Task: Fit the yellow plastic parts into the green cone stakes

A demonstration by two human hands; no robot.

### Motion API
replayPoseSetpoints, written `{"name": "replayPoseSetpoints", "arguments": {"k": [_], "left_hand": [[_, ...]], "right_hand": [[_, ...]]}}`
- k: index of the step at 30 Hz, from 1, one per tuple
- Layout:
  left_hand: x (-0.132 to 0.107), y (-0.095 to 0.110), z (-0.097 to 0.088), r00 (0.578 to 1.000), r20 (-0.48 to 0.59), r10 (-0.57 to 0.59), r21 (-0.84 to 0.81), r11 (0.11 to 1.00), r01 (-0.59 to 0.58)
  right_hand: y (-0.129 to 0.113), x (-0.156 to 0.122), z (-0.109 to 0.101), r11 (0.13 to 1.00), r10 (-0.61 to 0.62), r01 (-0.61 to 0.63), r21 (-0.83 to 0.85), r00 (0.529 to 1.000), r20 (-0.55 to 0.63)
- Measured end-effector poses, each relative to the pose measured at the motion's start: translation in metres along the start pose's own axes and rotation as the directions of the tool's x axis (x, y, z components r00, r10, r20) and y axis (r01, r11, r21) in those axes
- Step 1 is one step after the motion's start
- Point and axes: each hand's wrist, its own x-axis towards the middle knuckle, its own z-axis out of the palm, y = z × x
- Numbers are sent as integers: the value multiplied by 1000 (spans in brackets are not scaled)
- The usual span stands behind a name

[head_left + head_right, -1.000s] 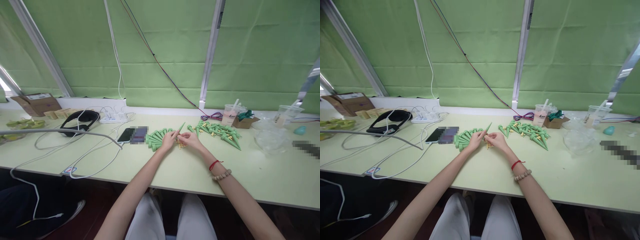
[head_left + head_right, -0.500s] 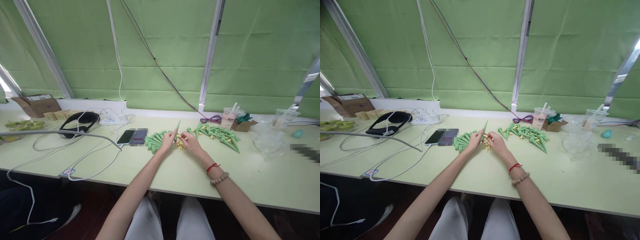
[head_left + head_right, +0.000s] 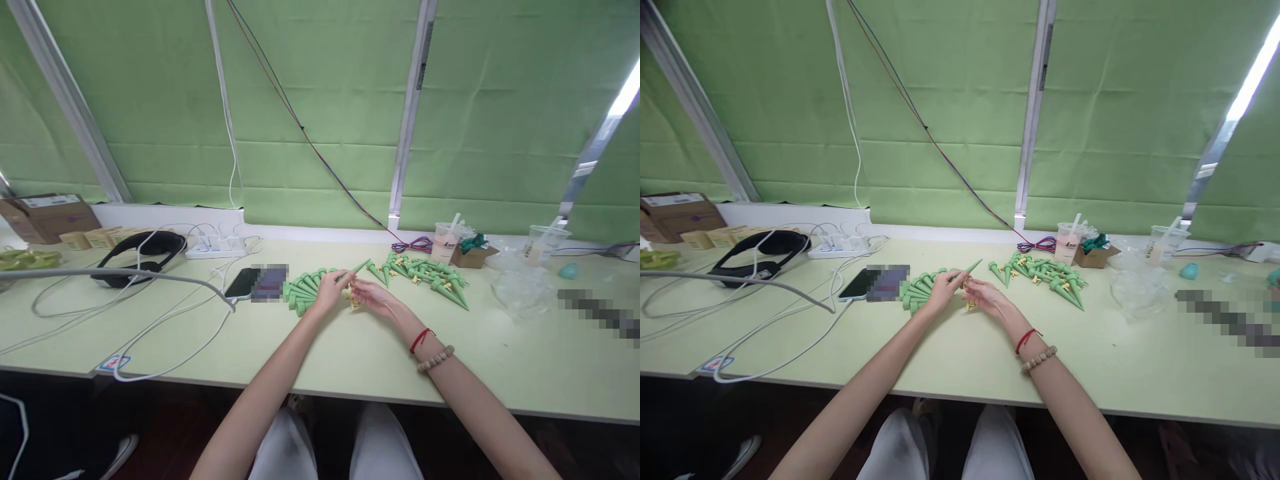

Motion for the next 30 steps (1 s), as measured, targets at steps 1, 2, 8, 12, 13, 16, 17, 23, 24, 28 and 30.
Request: {"name": "replayPoseSetpoints", "arguments": {"k": [1, 2, 8, 12, 13, 16, 17, 23, 24, 28, 30], "left_hand": [[-1, 0, 0, 1000, 1, -13, 6, 1000, 12], [-1, 0, 1, 999, -5, -34, 8, 999, 34], [-2, 0, 3, 992, -54, -116, 12, 993, 117], [-1, 1, 3, 996, -71, -47, -67, 997, 43], [-1, 1, 3, 997, -71, -37, -79, 996, 31], [0, 0, 2, 997, -57, -44, -88, 995, 39], [-1, 0, 3, 997, -52, -56, -76, 996, 52], [-4, -3, 5, 987, -60, -151, 80, 985, 155], [-3, -4, 5, 987, -57, -151, 78, 985, 155], [0, -9, 5, 993, -83, -83, -51, 996, 79], [1, -9, 5, 993, -101, -60, -101, 994, 50]], "right_hand": [[2, 1, 1, 998, -55, 54, -38, 998, -29], [4, 2, 2, 988, -123, 117, -97, 990, -63], [6, 6, 12, 861, -427, 362, -359, 896, -122], [-2, 3, 13, 978, -127, 87, -192, 969, -212], [-3, 2, 12, 986, -65, 34, -161, 979, -195], [-3, 0, 8, 994, -17, 5, -111, 994, -107], [-2, 0, 7, 992, -42, 31, -119, 995, -89], [7, 2, 7, 751, -482, 400, -525, 876, -21], [7, 1, 7, 671, -544, 443, -594, 839, 11], [1, -2, 12, 785, -393, 306, -539, 918, -51], [-3, -3, 14, 922, -148, 96, -375, 983, -112]]}}
